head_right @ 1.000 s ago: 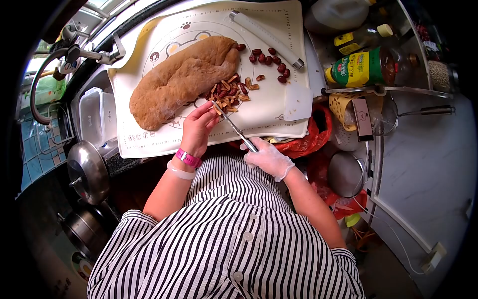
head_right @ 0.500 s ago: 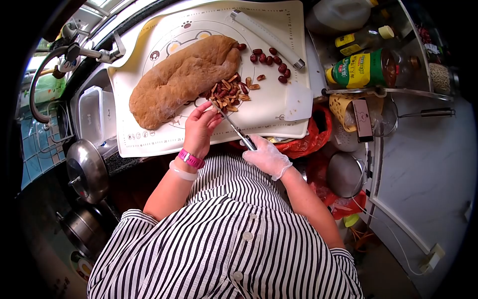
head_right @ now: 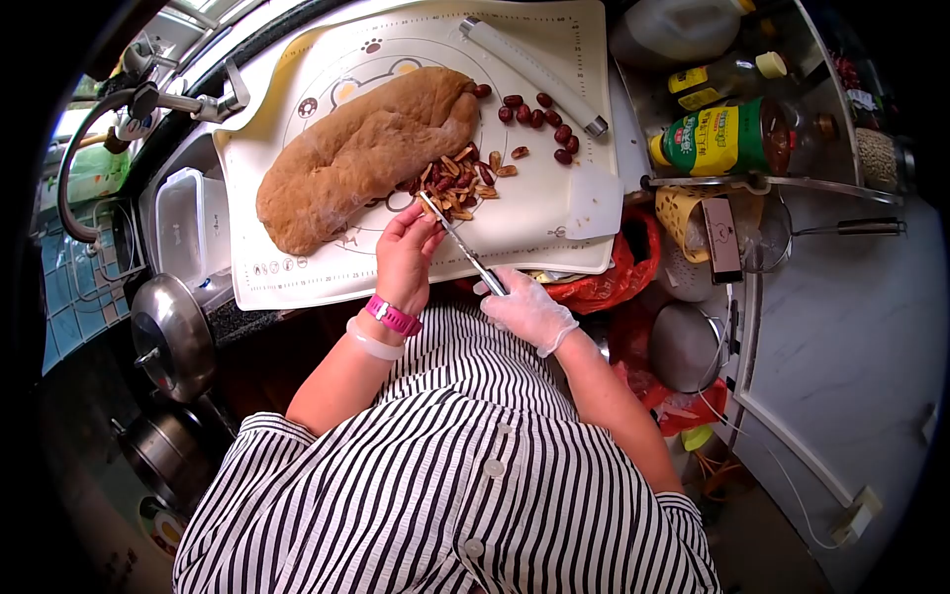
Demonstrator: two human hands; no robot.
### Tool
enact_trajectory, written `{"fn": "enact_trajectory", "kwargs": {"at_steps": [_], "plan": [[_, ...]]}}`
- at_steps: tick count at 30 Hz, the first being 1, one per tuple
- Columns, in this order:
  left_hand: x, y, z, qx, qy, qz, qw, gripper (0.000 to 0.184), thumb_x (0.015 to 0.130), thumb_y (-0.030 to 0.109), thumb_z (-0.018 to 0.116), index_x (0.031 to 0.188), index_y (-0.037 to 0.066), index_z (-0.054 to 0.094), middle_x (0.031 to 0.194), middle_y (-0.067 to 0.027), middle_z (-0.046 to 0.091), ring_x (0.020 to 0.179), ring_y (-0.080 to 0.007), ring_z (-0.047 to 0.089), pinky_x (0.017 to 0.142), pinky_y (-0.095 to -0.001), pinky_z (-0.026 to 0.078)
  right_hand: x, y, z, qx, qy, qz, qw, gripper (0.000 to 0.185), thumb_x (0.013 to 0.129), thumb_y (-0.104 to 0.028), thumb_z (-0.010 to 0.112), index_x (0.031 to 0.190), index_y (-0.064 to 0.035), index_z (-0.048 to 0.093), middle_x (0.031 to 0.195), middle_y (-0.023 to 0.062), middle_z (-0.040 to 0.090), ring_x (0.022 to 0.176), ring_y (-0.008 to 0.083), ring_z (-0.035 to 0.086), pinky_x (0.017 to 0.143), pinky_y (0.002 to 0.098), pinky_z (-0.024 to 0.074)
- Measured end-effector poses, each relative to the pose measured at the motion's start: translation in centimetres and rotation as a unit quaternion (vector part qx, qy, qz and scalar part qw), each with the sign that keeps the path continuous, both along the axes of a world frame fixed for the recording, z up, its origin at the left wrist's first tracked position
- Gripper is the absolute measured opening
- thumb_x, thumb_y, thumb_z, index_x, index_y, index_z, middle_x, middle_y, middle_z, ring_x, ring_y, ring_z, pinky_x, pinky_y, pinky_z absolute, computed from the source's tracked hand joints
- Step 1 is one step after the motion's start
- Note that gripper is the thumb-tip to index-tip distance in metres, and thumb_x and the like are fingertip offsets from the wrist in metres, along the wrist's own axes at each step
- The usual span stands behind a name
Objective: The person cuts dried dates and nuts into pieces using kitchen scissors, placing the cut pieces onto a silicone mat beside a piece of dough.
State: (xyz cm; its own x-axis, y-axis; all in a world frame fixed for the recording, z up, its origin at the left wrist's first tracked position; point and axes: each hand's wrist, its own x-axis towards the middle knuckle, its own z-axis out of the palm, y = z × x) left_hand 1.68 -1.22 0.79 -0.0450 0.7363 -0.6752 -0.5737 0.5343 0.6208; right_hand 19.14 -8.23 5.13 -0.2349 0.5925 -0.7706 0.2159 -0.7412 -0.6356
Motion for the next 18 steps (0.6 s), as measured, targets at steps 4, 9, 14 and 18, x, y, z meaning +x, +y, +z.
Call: {"fn": "enact_trajectory", "kwargs": {"at_steps": [4, 9, 14, 18], "plan": [[0.0, 0.0, 0.3, -0.008, 0.027, -0.010, 1.000, 0.027, 0.090, 0.002, 0.064, 0.115, -0.005, 0.056, 0.096, -0.0072, 0.065, 0.079, -0.0122, 0.062, 0.074, -0.0231, 0.053, 0.6, 0.3, 0.0, 0.030, -0.040, 0.020, 0.999, 0.030, 0.079, -0.017, 0.058, 0.102, 0.0006, 0.063, 0.083, 0.0098, 0.064, 0.070, 0.0177, 0.060, 0.070, 0.0323, 0.0498], [-0.2, 0.2, 0.2, -0.002, 0.035, -0.015, 0.999, 0.025, 0.090, 0.000, 0.063, 0.113, -0.007, 0.056, 0.094, -0.0087, 0.065, 0.078, -0.0130, 0.063, 0.072, -0.0230, 0.053, 0.4, 0.9, 0.8, 0.097, -0.127, 0.077, 0.984, 0.027, 0.080, -0.021, 0.062, 0.095, 0.0016, 0.062, 0.086, 0.0184, 0.065, 0.079, 0.0282, 0.063, 0.077, 0.0379, 0.0493], [-0.4, 0.3, 0.0, 0.003, 0.031, -0.026, 0.999, 0.033, 0.092, 0.001, 0.060, 0.124, -0.004, 0.054, 0.105, -0.0090, 0.066, 0.089, -0.0155, 0.065, 0.082, -0.0270, 0.055, 0.4, -0.2, -0.6, 0.113, -0.139, 0.061, 0.982, 0.031, 0.081, -0.025, 0.064, 0.097, 0.0018, 0.058, 0.088, 0.0224, 0.064, 0.083, 0.0350, 0.062, 0.077, 0.0417, 0.0482], [-0.5, 0.3, 0.3, 0.005, 0.026, -0.029, 0.999, 0.039, 0.091, 0.001, 0.059, 0.129, -0.003, 0.050, 0.106, -0.0101, 0.065, 0.090, -0.0165, 0.065, 0.083, -0.0277, 0.055, 0.4, -0.6, 0.2, 0.183, -0.220, 0.105, 0.952, 0.041, 0.080, -0.027, 0.064, 0.108, 0.0017, 0.053, 0.089, 0.0238, 0.064, 0.084, 0.0403, 0.061, 0.078, 0.0459, 0.0478]]}}
